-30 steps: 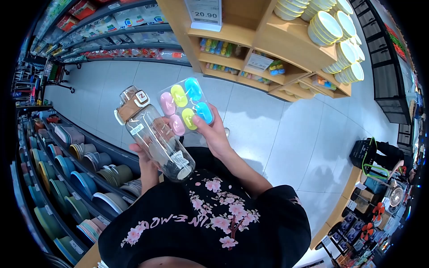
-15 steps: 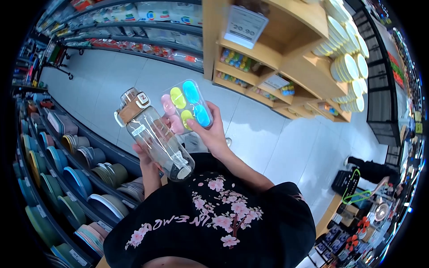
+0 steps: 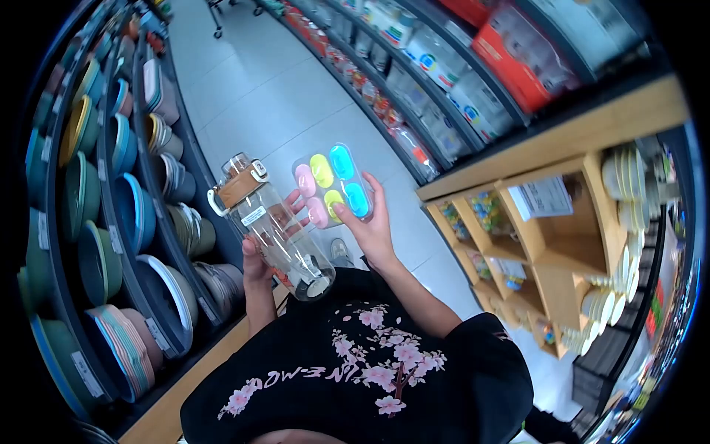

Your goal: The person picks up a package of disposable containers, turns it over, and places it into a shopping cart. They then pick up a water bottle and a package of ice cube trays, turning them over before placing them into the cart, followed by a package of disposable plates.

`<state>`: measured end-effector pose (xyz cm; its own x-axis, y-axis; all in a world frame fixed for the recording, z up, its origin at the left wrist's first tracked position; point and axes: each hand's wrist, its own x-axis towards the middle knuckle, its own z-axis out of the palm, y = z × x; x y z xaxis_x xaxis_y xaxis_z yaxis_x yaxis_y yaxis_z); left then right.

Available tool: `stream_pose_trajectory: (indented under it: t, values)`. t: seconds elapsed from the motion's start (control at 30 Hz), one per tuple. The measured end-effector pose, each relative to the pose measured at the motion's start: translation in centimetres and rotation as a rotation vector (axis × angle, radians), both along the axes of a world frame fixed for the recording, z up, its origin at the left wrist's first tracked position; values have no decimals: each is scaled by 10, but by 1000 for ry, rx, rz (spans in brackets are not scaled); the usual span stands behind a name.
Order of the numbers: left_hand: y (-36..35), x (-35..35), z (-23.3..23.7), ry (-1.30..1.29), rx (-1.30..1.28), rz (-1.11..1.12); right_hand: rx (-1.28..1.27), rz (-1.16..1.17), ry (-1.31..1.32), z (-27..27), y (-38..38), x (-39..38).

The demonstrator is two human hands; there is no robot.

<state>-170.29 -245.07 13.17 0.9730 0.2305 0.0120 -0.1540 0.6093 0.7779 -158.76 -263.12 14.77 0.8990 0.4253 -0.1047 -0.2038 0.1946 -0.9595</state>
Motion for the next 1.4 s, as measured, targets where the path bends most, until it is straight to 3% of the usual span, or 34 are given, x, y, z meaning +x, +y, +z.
stream_pose_trajectory:
  t: [0.2, 0.4, 0.6, 0.8, 0.87, 0.97, 1.13, 1.4]
  values:
    - [47, -3, -13, 29, -31, 116, 65, 148, 27, -5, 61, 22]
    - [70, 34, -22, 38, -174, 109, 54, 137, 35, -20, 86, 57]
    - [101, 120, -57, 31, -266, -8, 44, 117, -35, -34, 112, 136]
    - [143, 251, -36, 125, -162, -51, 22, 110, -3, -36, 145, 264]
    - [157, 283, -20, 109, -148, -17, 97, 113, 134, -32, 157, 301]
    - [176, 333, 0, 81, -116, 37, 84, 113, 47, -38, 179, 358]
    - [216, 382, 13, 107, -27, 198, 130, 150, 146, -24, 228, 424]
    - [311, 425, -6, 94, -113, 363, 46, 355, 78, -46, 358, 484]
